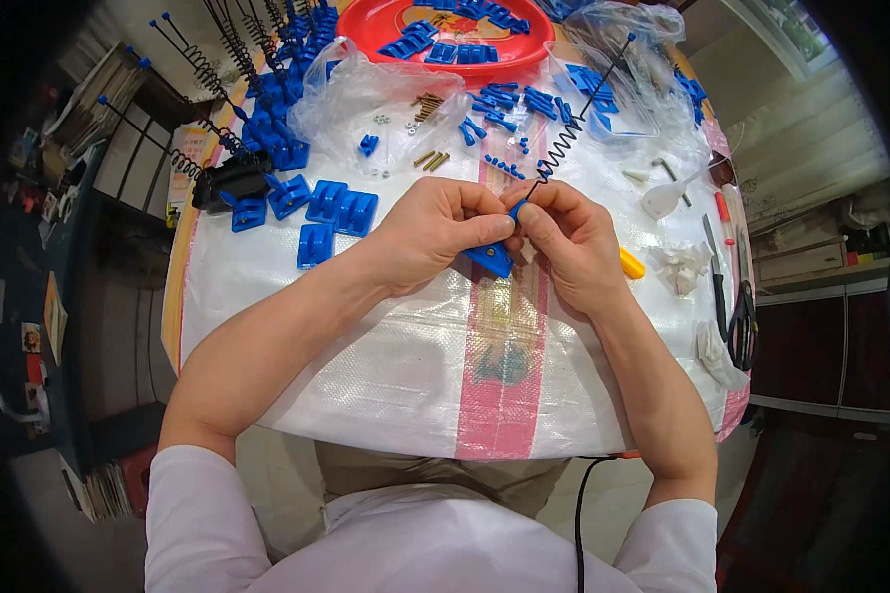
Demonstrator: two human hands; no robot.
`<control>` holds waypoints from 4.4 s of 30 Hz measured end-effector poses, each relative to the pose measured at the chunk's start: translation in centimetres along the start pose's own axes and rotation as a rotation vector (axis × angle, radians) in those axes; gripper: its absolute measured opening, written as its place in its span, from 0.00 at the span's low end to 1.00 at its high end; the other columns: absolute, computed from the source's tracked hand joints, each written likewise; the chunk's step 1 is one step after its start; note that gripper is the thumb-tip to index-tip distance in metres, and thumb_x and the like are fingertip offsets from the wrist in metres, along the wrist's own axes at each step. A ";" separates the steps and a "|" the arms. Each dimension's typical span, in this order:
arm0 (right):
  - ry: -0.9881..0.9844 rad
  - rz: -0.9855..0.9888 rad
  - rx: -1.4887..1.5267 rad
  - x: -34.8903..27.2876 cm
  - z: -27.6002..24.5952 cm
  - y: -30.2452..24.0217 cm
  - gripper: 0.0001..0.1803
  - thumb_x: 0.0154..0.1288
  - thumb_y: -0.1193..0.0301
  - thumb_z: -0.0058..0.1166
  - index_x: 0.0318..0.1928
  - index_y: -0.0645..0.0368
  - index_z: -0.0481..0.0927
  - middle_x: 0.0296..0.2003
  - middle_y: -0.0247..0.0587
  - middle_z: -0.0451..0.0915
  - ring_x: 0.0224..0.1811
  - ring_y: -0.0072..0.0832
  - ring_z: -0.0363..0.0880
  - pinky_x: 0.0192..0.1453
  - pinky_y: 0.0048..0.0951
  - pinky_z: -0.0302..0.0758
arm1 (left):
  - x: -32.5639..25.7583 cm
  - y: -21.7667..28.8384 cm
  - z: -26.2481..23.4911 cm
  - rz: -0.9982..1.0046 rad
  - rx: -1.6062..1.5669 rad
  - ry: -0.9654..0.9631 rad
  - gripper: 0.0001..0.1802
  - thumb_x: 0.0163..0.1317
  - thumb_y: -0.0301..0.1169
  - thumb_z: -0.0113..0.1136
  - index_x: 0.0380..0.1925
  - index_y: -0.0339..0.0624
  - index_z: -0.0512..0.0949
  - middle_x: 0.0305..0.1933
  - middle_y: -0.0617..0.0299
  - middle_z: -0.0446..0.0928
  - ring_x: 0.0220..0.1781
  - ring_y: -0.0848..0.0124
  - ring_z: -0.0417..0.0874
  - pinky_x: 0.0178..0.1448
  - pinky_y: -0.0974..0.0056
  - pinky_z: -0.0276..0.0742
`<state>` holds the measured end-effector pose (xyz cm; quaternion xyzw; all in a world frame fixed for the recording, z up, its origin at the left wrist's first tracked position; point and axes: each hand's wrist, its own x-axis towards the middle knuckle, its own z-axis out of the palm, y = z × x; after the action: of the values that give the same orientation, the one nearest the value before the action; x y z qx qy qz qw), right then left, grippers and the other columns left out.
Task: Assembling small metal springs and pins into blue plastic housings at a workstation.
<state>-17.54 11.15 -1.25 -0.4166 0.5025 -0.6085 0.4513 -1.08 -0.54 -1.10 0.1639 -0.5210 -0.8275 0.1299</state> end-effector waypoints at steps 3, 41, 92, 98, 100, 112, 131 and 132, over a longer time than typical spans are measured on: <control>-0.004 -0.018 -0.002 -0.1 0.0 0.0 0.06 0.73 0.74 0.56 0.45 0.64 0.80 0.37 0.32 0.82 0.35 0.16 0.79 0.42 0.21 0.77 | 0.2 -0.3 -0.1 0.028 0.003 -0.022 0.10 0.67 0.29 0.66 0.43 0.32 0.82 0.39 0.56 0.85 0.37 0.74 0.86 0.42 0.69 0.85; -0.033 -0.570 -0.748 -0.2 -0.3 -2.0 0.09 0.62 0.80 0.62 0.44 0.63 0.82 0.45 0.46 0.82 0.45 0.39 0.83 0.48 0.33 0.79 | 0.2 -1.5 -0.1 0.427 0.565 0.074 0.10 0.67 0.19 0.61 0.48 0.35 0.82 0.51 0.62 0.76 0.52 0.73 0.80 0.55 0.68 0.79; 0.022 -0.443 -0.673 -0.3 0.7 -1.1 0.05 0.62 0.82 0.60 0.38 0.65 0.79 0.38 0.44 0.79 0.38 0.36 0.80 0.42 0.31 0.75 | -0.2 -1.6 -0.1 0.297 0.442 0.004 0.11 0.70 0.18 0.54 0.51 0.30 0.78 0.47 0.60 0.82 0.50 0.76 0.81 0.57 0.68 0.78; 0.003 -0.511 -0.694 -0.2 0.4 -1.1 0.05 0.62 0.81 0.60 0.38 0.64 0.79 0.38 0.44 0.80 0.38 0.36 0.80 0.43 0.32 0.76 | -0.1 -1.5 -0.2 0.282 0.481 -0.008 0.11 0.70 0.18 0.54 0.51 0.31 0.78 0.47 0.60 0.82 0.49 0.76 0.81 0.56 0.69 0.78; -0.006 -0.508 -0.698 -0.1 0.4 -1.1 0.05 0.62 0.81 0.60 0.39 0.64 0.79 0.39 0.44 0.80 0.38 0.36 0.80 0.43 0.32 0.76 | -0.1 -1.5 -0.3 0.289 0.492 -0.015 0.12 0.70 0.18 0.54 0.51 0.31 0.78 0.47 0.60 0.82 0.49 0.76 0.81 0.56 0.69 0.78; -0.044 -0.495 -0.803 -0.3 0.2 -2.0 0.09 0.62 0.81 0.61 0.43 0.62 0.82 0.45 0.45 0.80 0.41 0.37 0.83 0.43 0.33 0.79 | 0.4 -1.9 -0.4 0.453 0.575 0.027 0.09 0.68 0.15 0.57 0.46 0.33 0.79 0.52 0.58 0.76 0.54 0.72 0.80 0.57 0.69 0.79; -0.064 -0.491 -0.758 -0.1 -0.2 -1.4 0.07 0.63 0.81 0.61 0.42 0.63 0.80 0.43 0.44 0.79 0.39 0.35 0.83 0.41 0.31 0.79 | 0.2 -1.6 -0.6 0.433 0.692 0.006 0.14 0.62 0.16 0.57 0.49 0.34 0.76 0.46 0.60 0.75 0.46 0.75 0.80 0.53 0.69 0.78; -0.066 -0.483 -0.753 -0.1 -0.2 -1.4 0.07 0.63 0.81 0.61 0.42 0.64 0.80 0.43 0.44 0.79 0.39 0.35 0.83 0.41 0.31 0.79 | 0.2 -1.6 -0.6 0.426 0.682 0.009 0.13 0.63 0.17 0.58 0.48 0.34 0.76 0.46 0.61 0.75 0.46 0.75 0.80 0.52 0.69 0.78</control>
<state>-17.90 11.48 0.11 -0.6763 0.5626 -0.4576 0.1291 -1.08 -0.41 -2.80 0.0898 -0.7876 -0.5609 0.2389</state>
